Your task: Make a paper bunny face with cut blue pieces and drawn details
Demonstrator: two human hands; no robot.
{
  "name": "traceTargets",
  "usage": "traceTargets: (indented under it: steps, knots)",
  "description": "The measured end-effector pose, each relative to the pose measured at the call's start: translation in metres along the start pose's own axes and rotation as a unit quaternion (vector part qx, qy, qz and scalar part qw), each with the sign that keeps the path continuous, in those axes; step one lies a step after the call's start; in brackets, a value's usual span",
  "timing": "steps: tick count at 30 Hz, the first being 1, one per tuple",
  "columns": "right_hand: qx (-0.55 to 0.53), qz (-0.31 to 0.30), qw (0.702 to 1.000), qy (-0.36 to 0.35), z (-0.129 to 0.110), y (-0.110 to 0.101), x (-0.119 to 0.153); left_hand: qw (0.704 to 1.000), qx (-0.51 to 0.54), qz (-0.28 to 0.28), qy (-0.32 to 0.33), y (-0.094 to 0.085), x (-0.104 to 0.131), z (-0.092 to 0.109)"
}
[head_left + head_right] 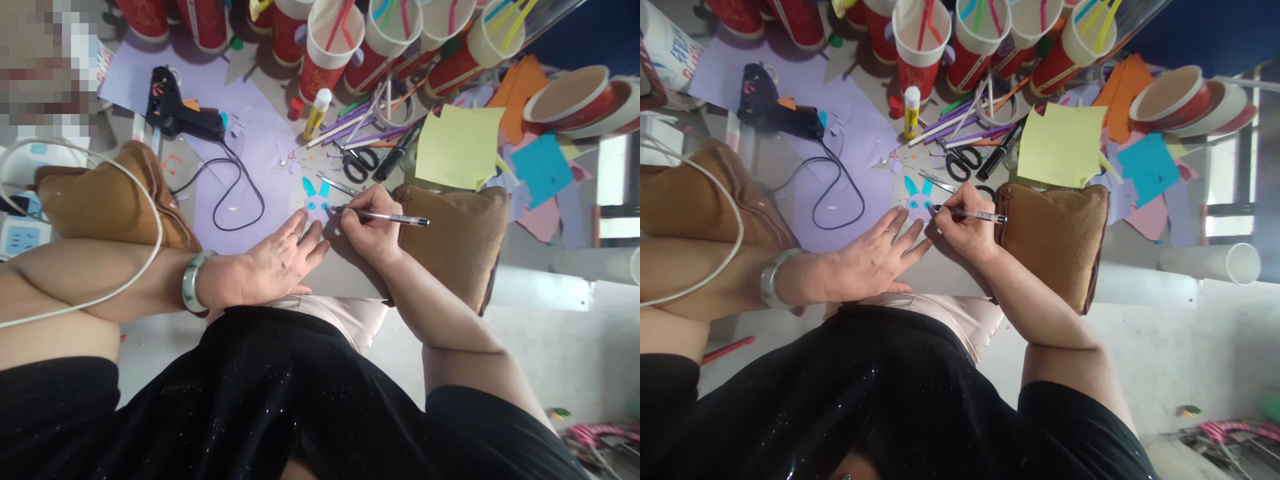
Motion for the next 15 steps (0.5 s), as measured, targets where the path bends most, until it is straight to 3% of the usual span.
traceTargets:
  steps: [10,15]
  knots:
    - [0.009,0.006,1.000,-0.011,0.000,0.000,0.002,1.000,0.025,-0.001,-0.010,0.000,0.000,-0.001]
    - [-0.027,0.074,0.997,-0.007,0.008,-0.012,0.002,1.000,0.027,0.003,-0.011,0.002,0.000,-0.001]
Point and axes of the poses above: each hand's wrist, its own x-axis away from the middle knuckle, its own y-axis out of the palm, z = x × y, the point moved 9 cm from there along -x, towards the middle knuckle, and after that the axes turned 11 degrees about z, right-handed, at the moved point
